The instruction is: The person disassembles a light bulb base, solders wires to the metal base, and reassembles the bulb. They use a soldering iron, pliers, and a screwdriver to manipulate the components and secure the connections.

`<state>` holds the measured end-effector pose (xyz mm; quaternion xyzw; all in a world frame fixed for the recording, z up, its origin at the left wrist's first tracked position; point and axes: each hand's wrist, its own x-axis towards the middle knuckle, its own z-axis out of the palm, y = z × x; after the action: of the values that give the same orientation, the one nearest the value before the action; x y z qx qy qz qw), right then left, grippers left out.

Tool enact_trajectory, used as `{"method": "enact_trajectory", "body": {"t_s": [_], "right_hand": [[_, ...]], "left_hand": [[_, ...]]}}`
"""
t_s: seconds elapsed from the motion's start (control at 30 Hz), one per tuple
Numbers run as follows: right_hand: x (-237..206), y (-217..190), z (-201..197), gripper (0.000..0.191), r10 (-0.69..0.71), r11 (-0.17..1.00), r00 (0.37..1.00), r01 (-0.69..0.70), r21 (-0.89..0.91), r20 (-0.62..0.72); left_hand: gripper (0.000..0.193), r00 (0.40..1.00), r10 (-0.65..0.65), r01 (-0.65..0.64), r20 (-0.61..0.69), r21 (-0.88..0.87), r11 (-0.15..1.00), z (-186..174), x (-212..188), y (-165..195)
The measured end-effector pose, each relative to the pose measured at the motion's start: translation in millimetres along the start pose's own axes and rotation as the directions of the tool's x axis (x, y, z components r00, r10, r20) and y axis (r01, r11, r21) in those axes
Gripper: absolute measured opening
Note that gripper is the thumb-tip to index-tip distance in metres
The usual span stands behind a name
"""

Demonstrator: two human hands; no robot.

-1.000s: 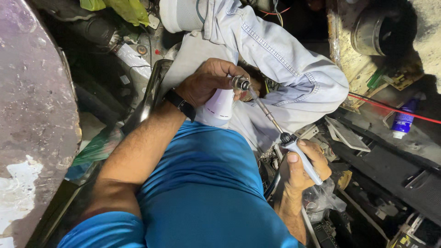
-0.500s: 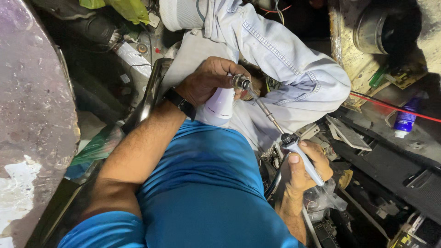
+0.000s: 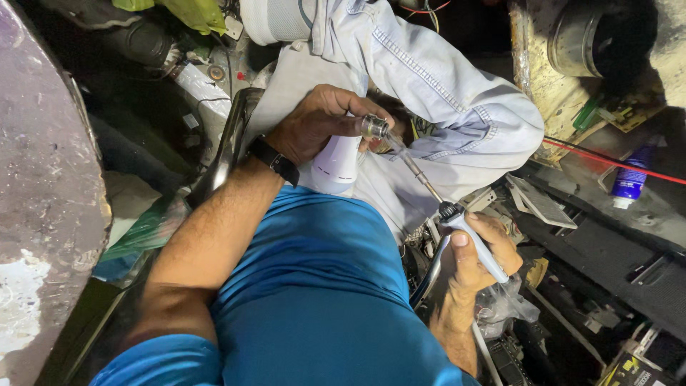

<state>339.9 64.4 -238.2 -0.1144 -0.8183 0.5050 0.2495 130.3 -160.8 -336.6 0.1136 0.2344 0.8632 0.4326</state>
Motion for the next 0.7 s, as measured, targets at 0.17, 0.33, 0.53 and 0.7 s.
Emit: {"method": "enact_trajectory", "body": {"t_s": [0.17, 0.33, 0.53, 0.7], "right_hand": [[1.3, -0.5, -2.5, 0.038, 0.070, 0.994, 0.998, -0.070, 0.082, -0.003], [2.0, 1.0, -2.2, 0.039, 0.054, 0.993, 0.999, -0.054, 0.107, 0.001], [0.0, 1.0, -2.5, 0.041, 0.061, 0.993, 0.998, -0.057, 0.103, -0.031], [-0.1, 0.3, -4.2, 0.043, 0.096, 0.991, 0.995, -0.092, 0.096, -0.034]], "left_hand": [[0.047, 0.999, 0.006, -0.004, -0.036, 0.036, 0.999, -0.2, -1.0, 0.4], [0.055, 0.998, 0.033, -0.032, 0.054, -0.025, 0.999, 0.4, 0.2, -1.2], [0.062, 0.998, 0.035, -0.037, 0.058, 0.047, 0.998, 3.5, 0.5, 1.9], [0.053, 1.000, 0.013, -0.015, 0.015, 0.148, 0.989, 6.1, -1.4, 4.4]]}}
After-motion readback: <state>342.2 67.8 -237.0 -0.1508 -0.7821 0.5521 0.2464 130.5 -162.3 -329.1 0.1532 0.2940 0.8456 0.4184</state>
